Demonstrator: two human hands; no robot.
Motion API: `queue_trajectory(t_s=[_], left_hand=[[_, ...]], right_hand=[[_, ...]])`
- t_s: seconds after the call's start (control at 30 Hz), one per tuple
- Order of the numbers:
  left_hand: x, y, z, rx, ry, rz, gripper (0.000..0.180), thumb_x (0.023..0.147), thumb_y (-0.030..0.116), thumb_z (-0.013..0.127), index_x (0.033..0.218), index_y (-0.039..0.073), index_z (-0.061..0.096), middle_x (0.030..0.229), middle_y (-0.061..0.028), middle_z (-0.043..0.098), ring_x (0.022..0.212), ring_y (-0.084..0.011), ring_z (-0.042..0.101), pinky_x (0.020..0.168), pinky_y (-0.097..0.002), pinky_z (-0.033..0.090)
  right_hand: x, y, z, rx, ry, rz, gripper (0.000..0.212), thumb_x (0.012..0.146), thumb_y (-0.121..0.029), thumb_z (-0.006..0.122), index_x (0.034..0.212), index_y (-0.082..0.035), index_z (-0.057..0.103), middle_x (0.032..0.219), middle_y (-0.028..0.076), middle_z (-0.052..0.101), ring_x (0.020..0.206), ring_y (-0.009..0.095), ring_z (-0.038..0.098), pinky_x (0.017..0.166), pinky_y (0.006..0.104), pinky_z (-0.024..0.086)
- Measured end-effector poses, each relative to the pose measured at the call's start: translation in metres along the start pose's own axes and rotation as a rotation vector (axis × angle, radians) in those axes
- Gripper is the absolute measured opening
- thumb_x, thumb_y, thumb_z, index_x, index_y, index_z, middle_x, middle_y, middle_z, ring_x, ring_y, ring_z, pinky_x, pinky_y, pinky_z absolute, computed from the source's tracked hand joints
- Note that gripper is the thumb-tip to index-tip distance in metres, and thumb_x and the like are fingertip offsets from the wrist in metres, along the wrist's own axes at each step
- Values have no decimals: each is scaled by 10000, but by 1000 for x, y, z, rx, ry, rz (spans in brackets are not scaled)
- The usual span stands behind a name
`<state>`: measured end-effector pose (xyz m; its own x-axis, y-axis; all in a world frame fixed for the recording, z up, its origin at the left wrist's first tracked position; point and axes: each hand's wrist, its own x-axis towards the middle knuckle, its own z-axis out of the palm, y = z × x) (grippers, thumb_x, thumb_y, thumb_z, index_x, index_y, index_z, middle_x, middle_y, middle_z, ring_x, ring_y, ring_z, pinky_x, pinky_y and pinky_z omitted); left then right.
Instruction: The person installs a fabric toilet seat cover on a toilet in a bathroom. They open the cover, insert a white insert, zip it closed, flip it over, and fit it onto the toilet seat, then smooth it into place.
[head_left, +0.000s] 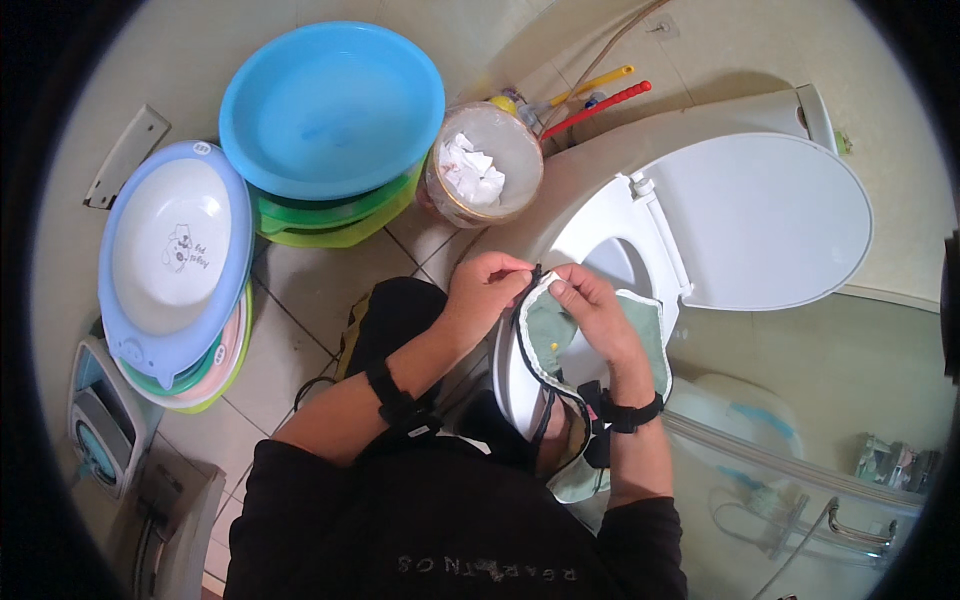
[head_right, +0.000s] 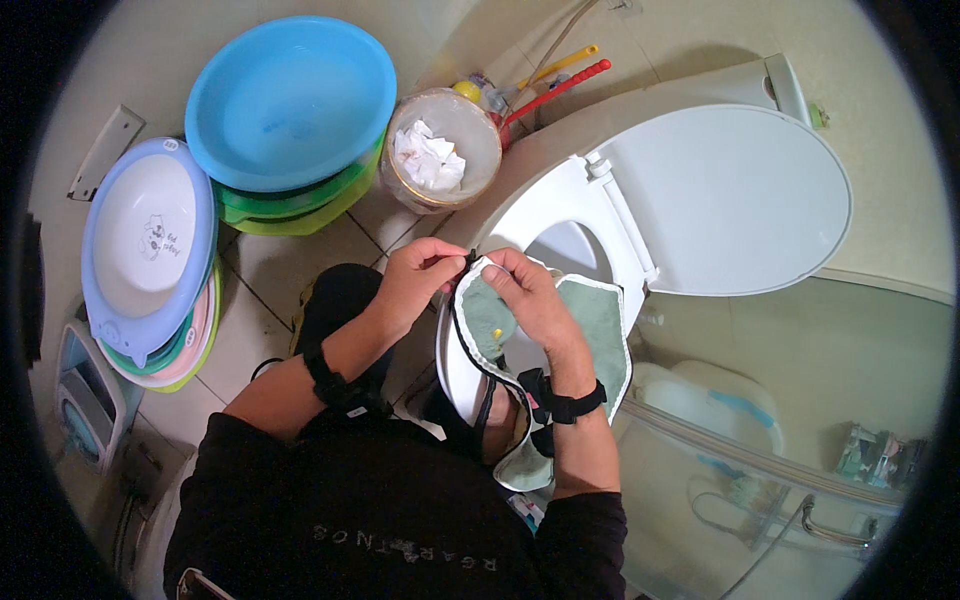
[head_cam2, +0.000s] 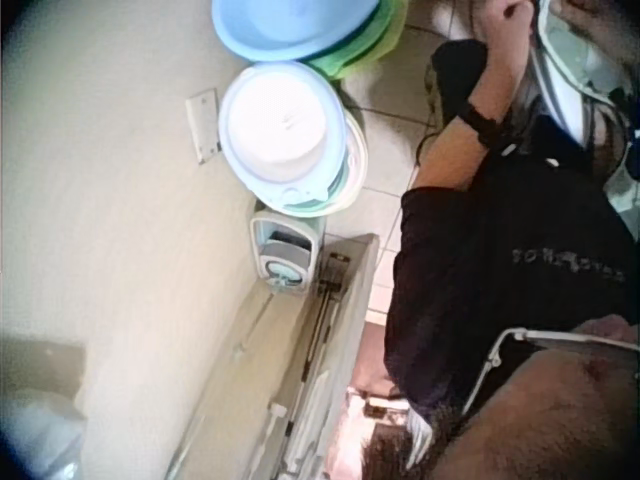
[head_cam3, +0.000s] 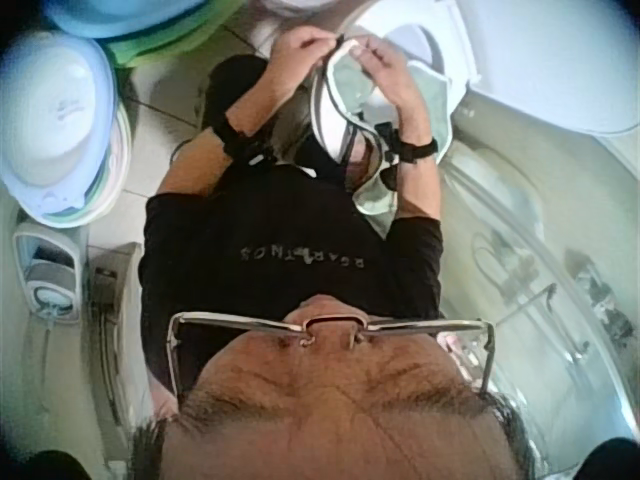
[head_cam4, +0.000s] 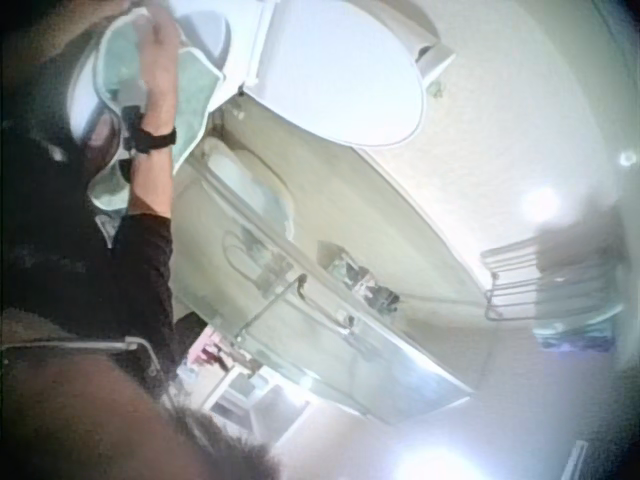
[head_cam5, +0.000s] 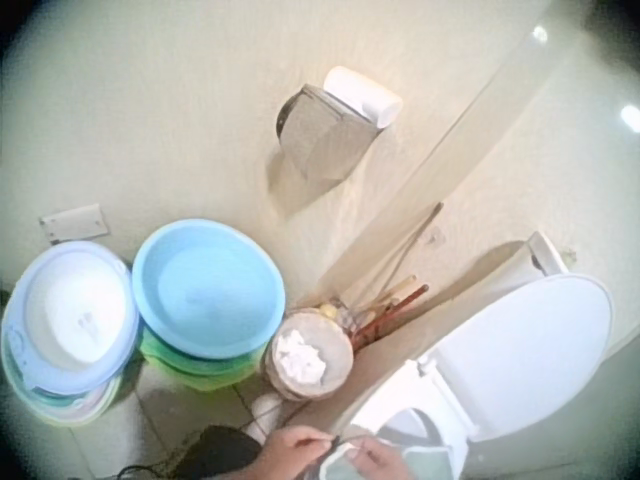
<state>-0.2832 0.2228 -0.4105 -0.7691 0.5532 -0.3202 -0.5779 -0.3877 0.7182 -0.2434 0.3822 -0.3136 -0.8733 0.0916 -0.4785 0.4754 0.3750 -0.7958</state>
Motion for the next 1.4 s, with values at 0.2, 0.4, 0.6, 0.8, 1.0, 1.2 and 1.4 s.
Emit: queue_trajectory(t_s=[0.2, 0.4, 0.6, 0.8, 1.0, 1.2, 1.4], left_hand=[[-4, 6, 9, 35, -4, 2, 127, 878, 64, 677, 986, -3, 669, 877, -32, 668, 743, -71, 598, 669, -214, 488], [-5, 4, 11, 90, 29, 86, 98, 865, 31, 683, 957, 4, 659, 870, -17, 662, 781, -62, 598, 699, -209, 490], [-3, -4, 9, 85, 34, 67, 117, 852, -5, 678, 966, 12, 658, 886, -19, 660, 803, -67, 600, 716, -215, 498], [-1, -11, 5, 73, 9, 115, 118, 850, -31, 661, 961, 9, 650, 1096, -61, 641, 867, -90, 598, 743, -222, 507], [-2, -7, 8, 137, -16, 221, 101, 867, -41, 628, 953, 11, 642, 1155, -87, 651, 882, -108, 606, 769, -247, 507], [-4, 0, 9, 264, -40, 221, 87, 878, -33, 611, 950, 9, 638, 1062, -87, 691, 884, -106, 622, 780, -254, 504], [-3, -1, 9, 261, -60, 215, 88, 880, -41, 603, 946, 8, 634, 1057, -95, 692, 899, -116, 629, 804, -259, 507]], right_hand=[[-10, -10, 21, -345, 309, -43, 395, 880, -355, 696, 1004, 0, 576, 761, 89, 596, 699, 166, 555, 643, 308, 450], [-10, -5, 38, -631, 472, -236, 279, 910, -247, 643, 1028, -2, 577, 736, 67, 586, 669, 129, 525, 606, 298, 436], [-18, 8, 38, -534, 465, -223, 197, 937, -106, 555, 1099, 0, 592, 932, 124, 624, 875, 191, 591, 795, 320, 472], [-15, 7, 31, -470, 387, -189, 191, 901, -25, 540, 1069, 6, 625, 887, 159, 604, 849, 283, 601, 776, 358, 473], [-19, 1, 18, -362, 248, -154, 206, 900, -22, 552, 1085, 4, 640, 813, 154, 559, 768, 284, 568, 714, 353, 464], [-23, -6, 7, -402, 116, 0, 204, 919, -57, 556, 1091, 12, 642, 813, 145, 557, 775, 277, 572, 727, 353, 468], [-22, -9, 4, -447, 46, 36, 200, 948, -77, 555, 1091, 34, 641, 852, 45, 582, 788, 132, 534, 732, 279, 454]])
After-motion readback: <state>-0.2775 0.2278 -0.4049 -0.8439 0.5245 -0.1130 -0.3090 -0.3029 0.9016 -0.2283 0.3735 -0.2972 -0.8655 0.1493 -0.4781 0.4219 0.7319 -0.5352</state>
